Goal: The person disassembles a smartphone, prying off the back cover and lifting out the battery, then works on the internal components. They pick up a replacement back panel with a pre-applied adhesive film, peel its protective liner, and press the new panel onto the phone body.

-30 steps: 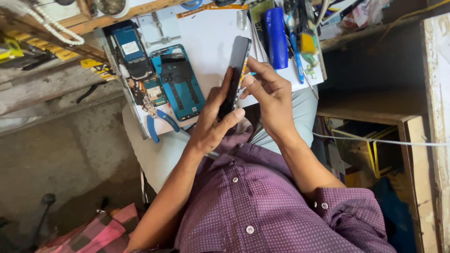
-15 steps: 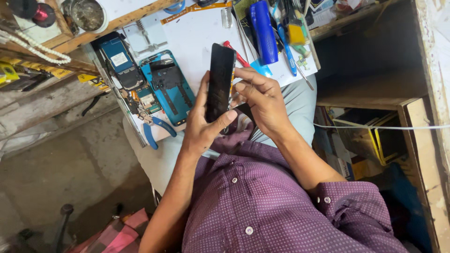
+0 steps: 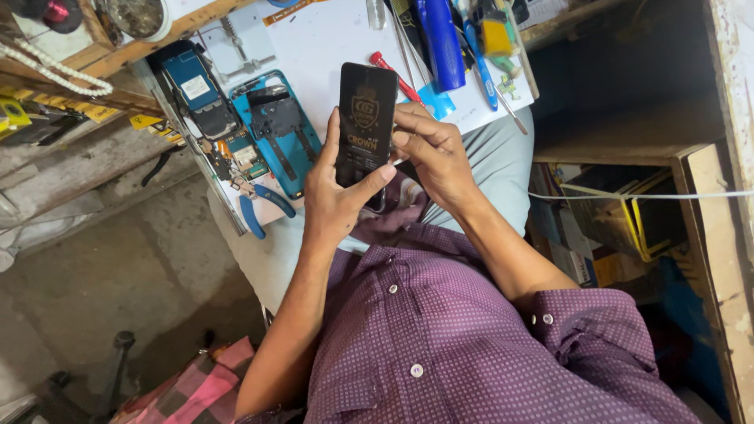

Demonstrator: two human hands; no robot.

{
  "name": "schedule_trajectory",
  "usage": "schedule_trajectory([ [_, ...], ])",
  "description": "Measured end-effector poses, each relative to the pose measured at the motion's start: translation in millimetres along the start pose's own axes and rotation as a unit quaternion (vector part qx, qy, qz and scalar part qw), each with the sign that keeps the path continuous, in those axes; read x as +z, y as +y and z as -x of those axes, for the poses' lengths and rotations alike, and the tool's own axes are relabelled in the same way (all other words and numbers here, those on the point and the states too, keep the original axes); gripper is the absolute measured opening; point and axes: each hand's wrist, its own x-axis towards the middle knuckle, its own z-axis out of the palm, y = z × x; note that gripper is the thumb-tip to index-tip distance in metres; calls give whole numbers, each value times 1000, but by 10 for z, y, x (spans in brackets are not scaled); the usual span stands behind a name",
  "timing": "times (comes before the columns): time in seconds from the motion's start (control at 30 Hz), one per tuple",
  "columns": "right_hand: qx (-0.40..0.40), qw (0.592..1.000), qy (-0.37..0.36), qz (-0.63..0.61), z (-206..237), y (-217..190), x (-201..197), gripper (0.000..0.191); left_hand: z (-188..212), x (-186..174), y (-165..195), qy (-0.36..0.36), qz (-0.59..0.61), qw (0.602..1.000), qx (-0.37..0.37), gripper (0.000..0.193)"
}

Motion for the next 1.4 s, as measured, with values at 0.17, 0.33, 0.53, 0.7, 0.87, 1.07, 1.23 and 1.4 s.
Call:
schedule_trajectory([
  [0.17,-25,1000,-10,7,-20,113,-111,35,3,43,-4,24,-38,999,22,100],
  [0.33,-33,999,-16,25,-32,169,-176,38,9,77,-5,39,-67,996,42,98],
  [0.53,-24,999,-17,28,-40,144,-149,36,2,81,-20,44,-76,995,43,98],
  [0.7,-20,999,-21,28,-47,120,-134,36,-1,87,-26,43,-68,996,32,99],
  [0.87,-30,999,-19,40,-44,148,-159,36,2,94,-20,44,-70,996,36,99],
  [1.07,-30,999,-14,33,-24,197,-173,36,0,86,-22,43,-69,996,38,99],
  [1.23,-29,999,-17,28,-32,206,-182,36,-3,83,-32,42,-76,996,37,100],
  [1.4,-34,999,-14,14,-39,230,-189,36,-1,95,-41,54,-86,993,53,99],
])
